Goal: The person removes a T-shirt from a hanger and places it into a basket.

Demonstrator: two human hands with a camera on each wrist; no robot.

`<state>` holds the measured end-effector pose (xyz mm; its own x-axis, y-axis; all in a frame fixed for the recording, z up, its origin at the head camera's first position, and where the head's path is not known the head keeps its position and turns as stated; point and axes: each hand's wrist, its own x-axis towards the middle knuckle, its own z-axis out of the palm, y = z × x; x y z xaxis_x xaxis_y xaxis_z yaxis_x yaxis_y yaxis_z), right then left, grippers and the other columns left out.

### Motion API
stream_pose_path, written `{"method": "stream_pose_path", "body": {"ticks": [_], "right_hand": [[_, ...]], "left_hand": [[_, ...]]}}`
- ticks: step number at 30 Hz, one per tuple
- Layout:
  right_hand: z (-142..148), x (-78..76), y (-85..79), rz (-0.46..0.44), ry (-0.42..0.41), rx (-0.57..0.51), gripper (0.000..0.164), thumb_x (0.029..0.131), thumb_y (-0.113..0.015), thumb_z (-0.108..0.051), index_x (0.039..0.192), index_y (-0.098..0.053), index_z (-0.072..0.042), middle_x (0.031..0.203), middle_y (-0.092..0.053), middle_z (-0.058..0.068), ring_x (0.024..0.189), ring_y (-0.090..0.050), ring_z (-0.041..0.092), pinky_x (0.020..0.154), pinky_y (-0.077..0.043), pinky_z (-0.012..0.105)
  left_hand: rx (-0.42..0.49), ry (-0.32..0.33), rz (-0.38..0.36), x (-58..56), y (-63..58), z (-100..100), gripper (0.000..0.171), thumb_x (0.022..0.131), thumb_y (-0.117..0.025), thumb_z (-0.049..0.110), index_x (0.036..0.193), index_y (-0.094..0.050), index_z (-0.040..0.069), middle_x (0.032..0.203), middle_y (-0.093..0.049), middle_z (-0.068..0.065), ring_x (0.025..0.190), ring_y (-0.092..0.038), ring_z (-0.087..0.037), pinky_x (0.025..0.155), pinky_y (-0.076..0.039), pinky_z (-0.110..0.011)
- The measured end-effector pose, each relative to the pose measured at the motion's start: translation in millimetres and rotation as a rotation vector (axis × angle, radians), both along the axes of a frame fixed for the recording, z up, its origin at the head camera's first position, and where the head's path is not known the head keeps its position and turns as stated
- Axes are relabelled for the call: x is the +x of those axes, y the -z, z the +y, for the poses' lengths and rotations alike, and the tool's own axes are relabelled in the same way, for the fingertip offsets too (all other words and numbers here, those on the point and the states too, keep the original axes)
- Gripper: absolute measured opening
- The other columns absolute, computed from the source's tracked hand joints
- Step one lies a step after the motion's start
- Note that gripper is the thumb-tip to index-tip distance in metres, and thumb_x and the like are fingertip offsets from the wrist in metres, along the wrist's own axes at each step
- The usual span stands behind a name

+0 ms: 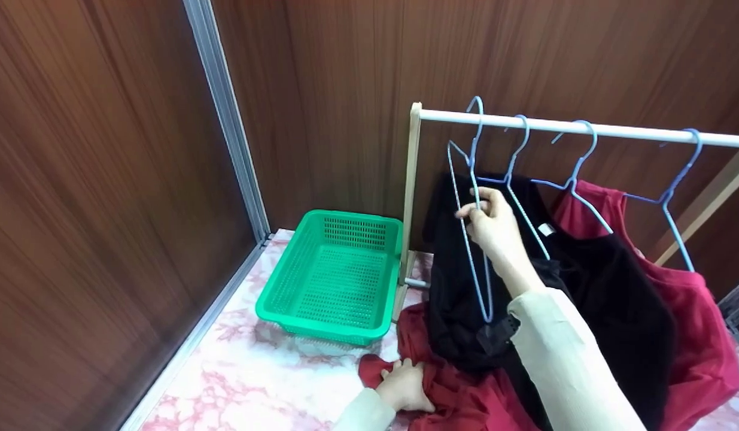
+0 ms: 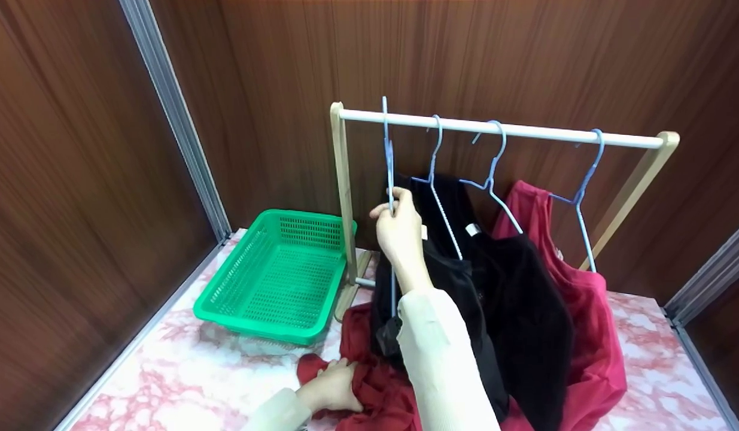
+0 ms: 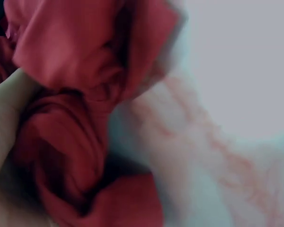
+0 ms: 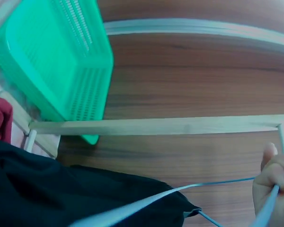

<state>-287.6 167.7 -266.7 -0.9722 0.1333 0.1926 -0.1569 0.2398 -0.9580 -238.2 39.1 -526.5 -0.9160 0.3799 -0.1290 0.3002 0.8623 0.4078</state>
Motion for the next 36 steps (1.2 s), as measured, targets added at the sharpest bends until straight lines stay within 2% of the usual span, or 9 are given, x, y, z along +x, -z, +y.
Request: {"method": "stream_pose_path", "body": {"ticks": [7,12,19,25,27,29,31,34,36], "right_hand": [[-0.2,-2.9,4.8,-0.014,-0.074,0.031,0.049,0.1,-0.029,-0.004,0.149,-0.021,-0.002,0.106,-0.06,0.008,0.048,-0.051,-0.002,0.047,-0.042,0.013],[-0.4,-3.4,9.5,-0.066,-0.109,0.008,0.05,0.102,-0.026,-0.007,0.151,-0.017,-0.005,0.088,-0.06,-0.007,0.046,-0.051,0.0,0.045,-0.041,0.013],[-1.4,-3.6,16.6,-0.081,-0.125,0.017,0.05,0.102,-0.028,-0.009,0.15,-0.016,-0.004,0.079,-0.06,-0.008,0.047,-0.051,0.001,0.047,-0.042,0.015],[-1.9,-1.1,20.6,-0.085,-0.089,0.098,0.049,0.102,-0.036,-0.019,0.145,-0.025,0.002,0.083,-0.063,-0.002,0.054,-0.056,0.0,0.054,-0.048,0.016],[-1.5,0.2,21.8,-0.083,-0.064,0.165,0.051,0.101,-0.037,-0.024,0.144,-0.028,0.004,0.092,-0.066,0.009,0.061,-0.059,0.001,0.059,-0.049,0.016],[-0.1,2.3,21.8,-0.084,-0.032,0.256,0.054,0.101,-0.037,-0.029,0.143,-0.03,0.004,0.107,-0.066,0.02,0.077,-0.067,0.014,0.075,-0.053,0.024],[2.5,5.2,20.8,-0.085,0.001,0.328,0.056,0.101,-0.036,-0.033,0.143,-0.032,0.003,0.123,-0.059,0.026,0.1,-0.065,0.026,0.091,-0.05,0.033],[9.2,11.1,19.5,-0.057,0.065,0.42,0.052,0.101,-0.034,-0.034,0.141,-0.038,0.001,0.134,-0.052,0.026,0.127,-0.049,0.036,0.108,-0.036,0.046],[14.2,14.7,20.7,0.008,0.125,0.433,0.046,0.101,-0.038,-0.029,0.135,-0.048,0.0,0.131,-0.055,0.024,0.125,-0.05,0.035,0.106,-0.036,0.046]], "left_hand": [[0.163,0.006,0.134,3.4,12.9,-9.3,0.045,0.063,-0.076,0.046,0.093,-0.069,0.012,0.108,-0.054,-0.012,0.098,-0.051,-0.028,0.076,-0.043,-0.051],[0.282,0.005,0.117,2.3,19.4,-11.6,0.044,0.072,-0.07,0.051,0.101,-0.07,0.018,0.121,-0.063,-0.006,0.118,-0.054,-0.023,0.085,-0.042,-0.056],[0.487,-0.06,0.186,-2.9,24.3,-17.7,0.038,0.075,-0.069,0.051,0.089,-0.062,0.017,0.083,-0.071,-0.002,0.082,-0.069,-0.021,0.069,-0.052,-0.03],[0.604,-0.197,0.226,-5.6,18.9,-18.9,0.039,0.073,-0.073,0.046,0.091,-0.057,0.015,0.076,-0.068,-0.005,0.076,-0.068,-0.026,0.061,-0.051,-0.03],[0.614,-0.215,0.243,-7.2,15.3,-19.4,0.036,0.074,-0.073,0.04,0.091,-0.056,0.013,0.075,-0.066,-0.005,0.074,-0.067,-0.026,0.06,-0.05,-0.031],[0.616,-0.215,0.272,-8.2,10.1,-20.6,0.034,0.074,-0.073,0.035,0.092,-0.055,0.013,0.075,-0.066,-0.006,0.074,-0.067,-0.026,0.059,-0.049,-0.031],[0.637,-0.201,0.308,-9.3,3.4,-21.9,0.032,0.075,-0.072,0.029,0.095,-0.056,0.012,0.08,-0.067,-0.007,0.077,-0.067,-0.027,0.062,-0.05,-0.031],[0.68,-0.2,0.342,-10.8,-9.7,-24.7,0.033,0.077,-0.071,0.03,0.102,-0.058,0.012,0.089,-0.07,-0.008,0.087,-0.068,-0.027,0.068,-0.052,-0.032],[0.704,-0.217,0.364,-12.0,-18.9,-27.0,0.037,0.077,-0.072,0.032,0.106,-0.06,0.012,0.095,-0.071,-0.008,0.092,-0.068,-0.026,0.074,-0.053,-0.033]]}}
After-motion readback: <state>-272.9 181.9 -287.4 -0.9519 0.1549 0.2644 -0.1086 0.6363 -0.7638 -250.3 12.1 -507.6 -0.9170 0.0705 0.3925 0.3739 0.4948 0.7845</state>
